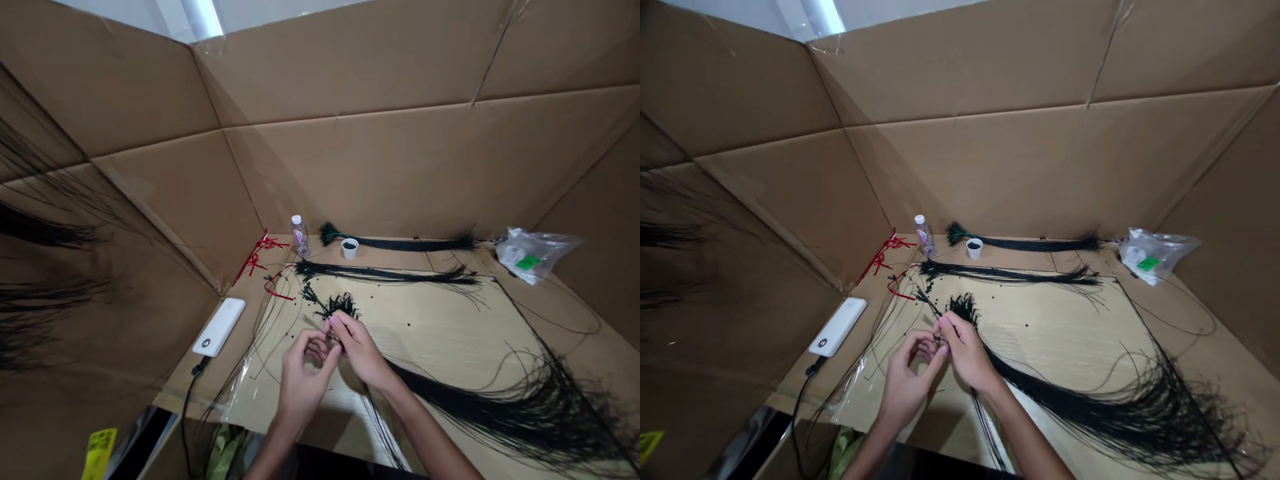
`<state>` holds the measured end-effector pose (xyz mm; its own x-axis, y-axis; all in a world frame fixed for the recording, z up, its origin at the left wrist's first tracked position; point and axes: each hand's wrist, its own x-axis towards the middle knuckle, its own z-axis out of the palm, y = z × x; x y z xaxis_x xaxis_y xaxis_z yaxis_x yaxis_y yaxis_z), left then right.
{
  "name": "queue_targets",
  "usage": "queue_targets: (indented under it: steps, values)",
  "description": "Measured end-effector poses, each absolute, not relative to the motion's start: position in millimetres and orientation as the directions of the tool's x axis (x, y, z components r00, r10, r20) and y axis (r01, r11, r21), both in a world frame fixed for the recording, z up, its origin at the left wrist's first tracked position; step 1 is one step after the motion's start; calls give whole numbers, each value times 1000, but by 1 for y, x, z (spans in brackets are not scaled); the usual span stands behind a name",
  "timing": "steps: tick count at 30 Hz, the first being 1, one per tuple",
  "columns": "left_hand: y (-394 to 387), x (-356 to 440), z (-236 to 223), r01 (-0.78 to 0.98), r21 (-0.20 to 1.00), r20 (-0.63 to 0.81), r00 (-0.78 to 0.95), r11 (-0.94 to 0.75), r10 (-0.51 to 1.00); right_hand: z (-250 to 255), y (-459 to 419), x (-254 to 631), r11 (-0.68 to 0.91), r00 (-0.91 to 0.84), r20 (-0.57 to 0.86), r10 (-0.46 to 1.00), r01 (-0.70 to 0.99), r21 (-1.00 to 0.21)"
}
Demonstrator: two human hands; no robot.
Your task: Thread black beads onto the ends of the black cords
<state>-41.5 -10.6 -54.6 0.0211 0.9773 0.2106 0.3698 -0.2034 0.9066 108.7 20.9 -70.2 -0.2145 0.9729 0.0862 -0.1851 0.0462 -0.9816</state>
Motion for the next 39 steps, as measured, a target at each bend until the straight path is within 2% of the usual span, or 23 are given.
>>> queue_targets:
  steps: [4,10,16,24,31,39]
  values:
    - [-3,-32,-59,219,971,105,-15,-99,994,-70,20,108,61,-177,90,980,-159,-985]
    - [6,-42,-57,154,987,56,-12,-53,998,-75,27,116,116,-108,124,986,-78,-990]
    - [5,-58,-61,82,997,-7,-45,11,999,-95,27,115,83,-192,81,978,6,-997]
    - [4,-60,-52,-35,986,-157,87,161,984,-94,21,106,193,-184,167,969,132,-972]
    - [14,-53,-49,-51,987,-149,6,149,989,-88,16,107,186,-196,156,968,143,-972]
    - [25,-69,-44,-88,983,-165,-71,159,984,-80,7,113,194,-314,135,940,165,-967]
